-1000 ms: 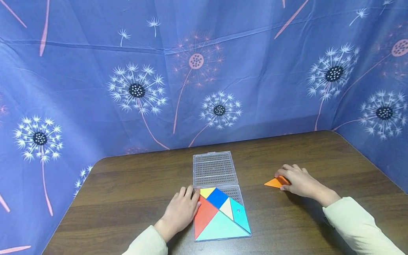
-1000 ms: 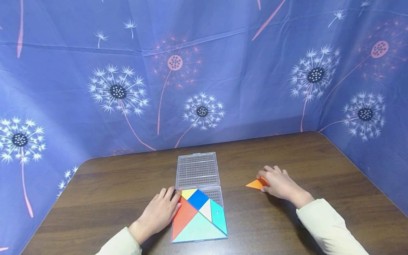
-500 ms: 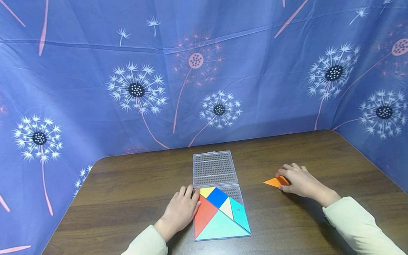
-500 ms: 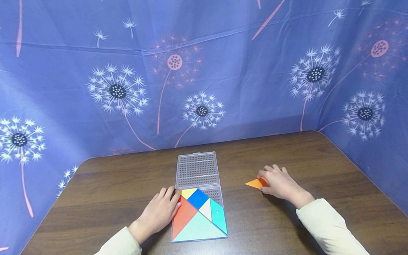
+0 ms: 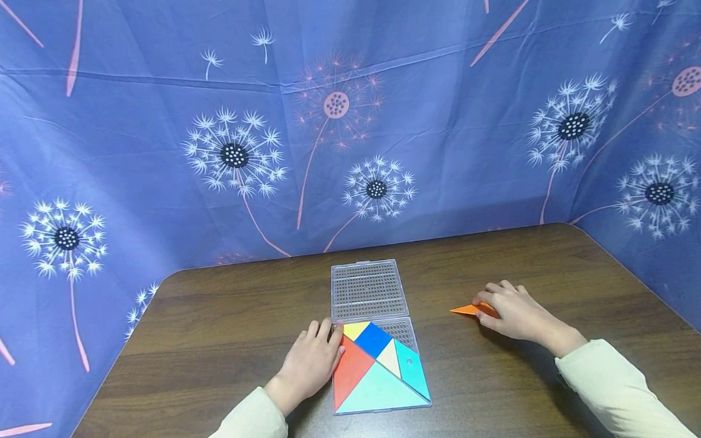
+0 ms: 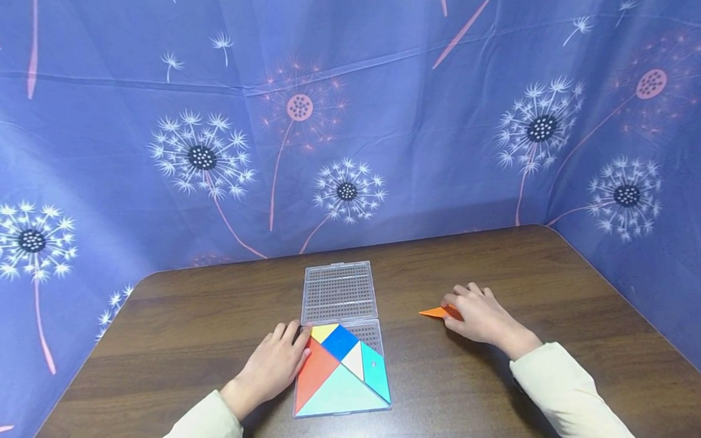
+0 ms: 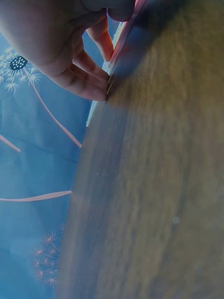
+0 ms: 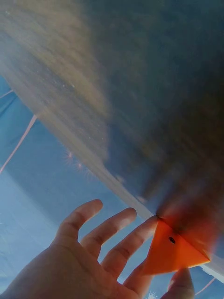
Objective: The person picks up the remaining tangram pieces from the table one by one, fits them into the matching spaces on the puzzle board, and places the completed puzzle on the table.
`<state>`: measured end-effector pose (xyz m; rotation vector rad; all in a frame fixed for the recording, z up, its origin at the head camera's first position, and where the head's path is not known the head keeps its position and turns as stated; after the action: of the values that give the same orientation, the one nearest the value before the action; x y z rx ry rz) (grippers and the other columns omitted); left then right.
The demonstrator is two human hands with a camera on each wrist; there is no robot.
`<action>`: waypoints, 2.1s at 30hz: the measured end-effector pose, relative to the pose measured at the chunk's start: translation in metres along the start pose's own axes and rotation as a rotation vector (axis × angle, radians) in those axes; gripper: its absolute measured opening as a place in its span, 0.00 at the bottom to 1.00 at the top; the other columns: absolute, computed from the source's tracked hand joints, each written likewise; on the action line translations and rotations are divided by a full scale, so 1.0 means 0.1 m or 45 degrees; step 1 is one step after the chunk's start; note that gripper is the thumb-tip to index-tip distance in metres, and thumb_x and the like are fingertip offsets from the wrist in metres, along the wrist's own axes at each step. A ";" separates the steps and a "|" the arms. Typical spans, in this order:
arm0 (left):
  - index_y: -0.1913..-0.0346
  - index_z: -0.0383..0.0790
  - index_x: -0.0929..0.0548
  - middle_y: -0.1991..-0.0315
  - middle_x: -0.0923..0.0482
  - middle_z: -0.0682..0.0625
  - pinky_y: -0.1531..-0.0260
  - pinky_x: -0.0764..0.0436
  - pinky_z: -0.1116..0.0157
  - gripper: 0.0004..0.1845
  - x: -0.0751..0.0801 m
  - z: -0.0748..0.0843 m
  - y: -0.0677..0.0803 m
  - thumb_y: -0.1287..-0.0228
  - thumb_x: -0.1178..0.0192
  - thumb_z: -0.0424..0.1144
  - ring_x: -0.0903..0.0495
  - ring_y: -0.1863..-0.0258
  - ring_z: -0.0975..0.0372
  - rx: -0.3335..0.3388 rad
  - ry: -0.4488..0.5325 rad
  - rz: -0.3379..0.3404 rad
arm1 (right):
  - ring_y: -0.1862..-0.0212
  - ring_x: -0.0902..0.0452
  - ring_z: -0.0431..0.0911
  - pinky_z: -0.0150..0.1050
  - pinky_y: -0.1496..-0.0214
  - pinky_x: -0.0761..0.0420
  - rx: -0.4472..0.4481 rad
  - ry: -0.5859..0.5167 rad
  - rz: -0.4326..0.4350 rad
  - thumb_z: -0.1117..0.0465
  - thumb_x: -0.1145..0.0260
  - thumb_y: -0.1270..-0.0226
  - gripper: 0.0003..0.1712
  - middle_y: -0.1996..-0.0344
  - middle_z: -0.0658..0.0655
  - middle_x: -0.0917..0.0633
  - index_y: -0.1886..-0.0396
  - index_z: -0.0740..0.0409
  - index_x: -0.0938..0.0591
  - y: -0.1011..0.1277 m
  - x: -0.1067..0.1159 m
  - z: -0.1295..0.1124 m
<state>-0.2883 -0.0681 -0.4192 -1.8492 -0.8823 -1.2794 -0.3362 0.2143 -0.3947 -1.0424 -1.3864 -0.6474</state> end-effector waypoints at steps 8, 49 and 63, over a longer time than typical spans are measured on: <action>0.42 0.41 0.27 0.52 0.28 0.44 0.60 0.23 0.60 0.23 0.01 0.00 0.00 0.33 0.53 0.50 0.29 0.56 0.55 -0.002 0.011 0.037 | 0.60 0.27 0.51 0.51 0.64 0.32 0.022 0.005 0.024 0.54 0.38 0.40 0.09 0.65 0.51 0.20 0.63 0.52 0.17 -0.01 0.01 0.00; 0.42 0.41 0.27 0.52 0.28 0.45 0.59 0.23 0.61 0.23 0.03 0.01 0.01 0.34 0.52 0.50 0.29 0.56 0.56 -0.008 0.001 0.041 | 0.63 0.29 0.49 0.53 0.59 0.34 0.057 0.086 0.090 0.66 0.28 0.56 0.13 0.72 0.48 0.16 0.74 0.49 0.23 -0.02 0.06 -0.04; 0.41 0.42 0.28 0.50 0.28 0.45 0.58 0.23 0.61 0.24 0.00 -0.01 0.00 0.33 0.53 0.51 0.29 0.55 0.56 -0.002 0.004 0.016 | 0.66 0.30 0.49 0.50 0.63 0.33 0.127 0.197 0.217 0.68 0.26 0.64 0.14 0.77 0.46 0.23 0.79 0.48 0.21 -0.03 0.12 -0.10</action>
<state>-0.2883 -0.0687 -0.4190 -1.8509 -0.8669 -1.2747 -0.3326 0.2062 -0.3811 -0.9972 -1.1700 -0.5165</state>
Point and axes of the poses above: each hand's wrist, its own y-axis away from the middle knuckle, its own x-axis out of the back of the hand, z = x × y, the point moved 10 cm from there along -y, towards the middle knuckle
